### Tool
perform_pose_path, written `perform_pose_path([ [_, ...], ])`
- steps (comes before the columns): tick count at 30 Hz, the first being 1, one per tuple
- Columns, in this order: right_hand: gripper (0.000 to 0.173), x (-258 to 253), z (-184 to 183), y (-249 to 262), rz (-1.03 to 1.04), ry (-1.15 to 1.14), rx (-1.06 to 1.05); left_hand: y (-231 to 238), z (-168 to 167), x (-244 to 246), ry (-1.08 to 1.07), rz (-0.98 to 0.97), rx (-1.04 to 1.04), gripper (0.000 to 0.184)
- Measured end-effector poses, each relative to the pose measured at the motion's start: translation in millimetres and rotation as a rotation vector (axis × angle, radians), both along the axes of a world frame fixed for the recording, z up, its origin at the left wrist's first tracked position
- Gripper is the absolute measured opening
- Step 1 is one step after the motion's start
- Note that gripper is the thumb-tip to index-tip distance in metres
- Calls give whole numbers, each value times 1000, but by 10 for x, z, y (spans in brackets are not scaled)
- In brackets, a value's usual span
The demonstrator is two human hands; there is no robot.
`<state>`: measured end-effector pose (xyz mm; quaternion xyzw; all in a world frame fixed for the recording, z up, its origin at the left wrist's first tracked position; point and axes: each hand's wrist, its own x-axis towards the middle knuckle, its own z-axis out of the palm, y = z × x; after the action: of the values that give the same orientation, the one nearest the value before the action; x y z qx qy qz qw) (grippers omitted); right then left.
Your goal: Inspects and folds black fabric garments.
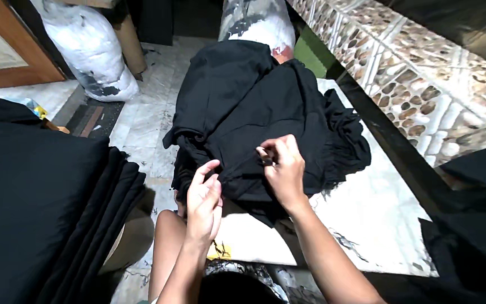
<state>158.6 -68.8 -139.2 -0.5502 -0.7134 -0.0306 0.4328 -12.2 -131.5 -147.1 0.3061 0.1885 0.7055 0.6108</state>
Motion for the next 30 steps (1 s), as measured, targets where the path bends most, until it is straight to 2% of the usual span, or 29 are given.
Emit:
perform_pose_path([
  [2, 22, -46, 19, -282, 51, 37, -55, -35, -38, -55, 88, 50, 95, 35],
  [4, 34, -117, 29, -617, 165, 96, -139, -58, -42, -52, 201, 221, 88, 17],
  [5, 37, -153, 22, -783, 237, 131, -175, -81, -46, -67, 250, 264, 93, 14],
  [7, 32, -204, -40, -1019, 339, 151, -198, -158, -64, -141, 347, 239, 172, 12],
  [10, 23, -271, -125, -1132, 382, 151, -154, -260, -101, -209, 422, 146, 338, 12],
  [16, 21, -470, -3, -1022, 439, 250, -169, -283, -160, -155, 688, 283, 476, 23],
  [21, 23, -437, 28, -956, 336, 302, -246, -266, -215, -213, 539, 230, 398, 39],
  [23, 22, -414, 24, -957, 349, 373, -246, -246, -184, -180, 507, 243, 289, 27],
  [25, 22, -418, 17, -977, 357, 408, -233, -193, -138, -102, 501, 295, 187, 31],
  [26, 22, -424, 1, -987, 359, 406, -228, -158, -135, -62, 476, 326, 154, 23],
  [28, 22, -425, -43, -1002, 363, 359, -215, -139, -152, -37, 407, 341, 155, 10],
  [30, 23, -400, -78, -1022, 370, 262, -202, -203, -158, -82, 400, 317, 214, 13],
])
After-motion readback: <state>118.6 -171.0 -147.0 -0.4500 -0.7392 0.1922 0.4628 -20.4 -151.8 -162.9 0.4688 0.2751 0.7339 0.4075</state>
